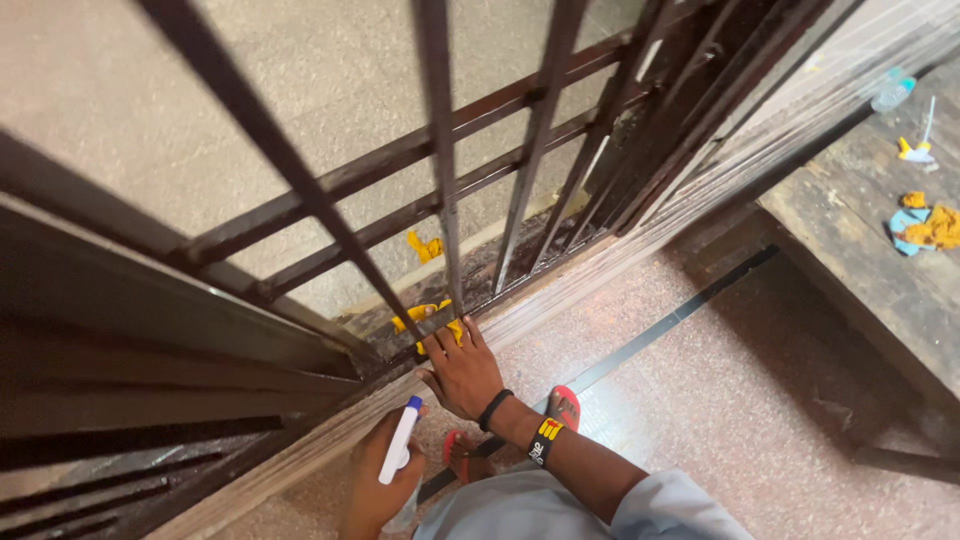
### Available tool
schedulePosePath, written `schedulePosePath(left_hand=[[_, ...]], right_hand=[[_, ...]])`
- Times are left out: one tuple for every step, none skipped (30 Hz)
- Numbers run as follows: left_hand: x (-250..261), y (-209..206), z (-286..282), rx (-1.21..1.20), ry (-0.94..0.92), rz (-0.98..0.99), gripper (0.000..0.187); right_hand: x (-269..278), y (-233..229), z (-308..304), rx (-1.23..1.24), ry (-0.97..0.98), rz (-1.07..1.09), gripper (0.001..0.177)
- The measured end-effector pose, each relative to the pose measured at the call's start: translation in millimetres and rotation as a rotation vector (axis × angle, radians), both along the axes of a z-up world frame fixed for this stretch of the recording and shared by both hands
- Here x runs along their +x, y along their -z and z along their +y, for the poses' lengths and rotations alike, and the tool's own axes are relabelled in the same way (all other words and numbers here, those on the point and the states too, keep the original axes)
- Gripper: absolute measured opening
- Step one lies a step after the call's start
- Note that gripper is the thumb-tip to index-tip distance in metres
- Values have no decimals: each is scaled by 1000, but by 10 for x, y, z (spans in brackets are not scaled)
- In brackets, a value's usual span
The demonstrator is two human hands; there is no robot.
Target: The person cleans a metal gate grill by spraying it with a cleaning liquid and wiping the bars with a cloth.
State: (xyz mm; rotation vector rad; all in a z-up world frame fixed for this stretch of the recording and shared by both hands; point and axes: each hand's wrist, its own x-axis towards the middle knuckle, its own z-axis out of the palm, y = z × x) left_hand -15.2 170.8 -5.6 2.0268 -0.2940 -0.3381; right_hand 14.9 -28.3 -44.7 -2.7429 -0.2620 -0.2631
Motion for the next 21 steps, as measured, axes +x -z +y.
schedulePosePath(left_hand=[[-9,31,24,-18,3,-31,54],[-24,69,38,-25,-10,-27,54],[-39,108,56,-40,-14,-121,53],[-60,140,82,-53,-19,-215,52],[-65,168,107,-61,-25,-214,52],[-66,192,134,-30,-30,-85,52],[-71,217,147,-1,-25,46,52],[-71,239,161,-13,-23,51,52],[-71,257,182,-40,-18,41,54],[-72,274,195,-67,-13,32,55],[-77,286,199,-77,-17,36,55],[-78,296,197,-99,-19,29,55],[-77,301,194,-120,-23,21,55],[-76,305,183,-130,-29,24,55],[-68,308,164,-108,-36,-9,54],[-55,310,143,-87,-44,-41,54],[-44,312,115,-100,-46,-35,54],[-24,311,85,-27,-52,-42,54],[4,302,57,50,-56,-52,55],[21,289,16,42,-55,-47,55],[45,267,-14,41,-64,-64,54]], right_hand=[[-3,3,30,-5,-11,-6,53],[-11,7,56,-12,-24,-2,53],[-20,8,93,-18,-40,18,53],[-28,9,131,-25,-56,38,53],[-25,10,167,-34,-61,40,53],[-19,13,212,-62,-88,14,55],[-29,16,226,-91,-108,-8,58],[-36,18,219,-103,-106,-3,58],[-47,18,211,-115,-120,-10,61],[-60,16,193,-127,-133,-17,65],[-70,10,173,-137,-137,-12,65],[-77,3,147,-124,-147,-14,66],[-79,-4,118,-110,-159,-18,67],[-81,-9,81,-119,-165,-15,67],[-84,-9,37,-149,-174,-30,66],[-81,-2,-12,-178,-184,-46,65],[-81,11,-82,-190,-186,-38,65],[-69,27,-161,-198,-183,-60,64],[-47,46,-230,-202,-178,-85,63],[-36,59,-318,-211,-178,-79,63],[-17,67,-410,-232,-158,-56,61]])
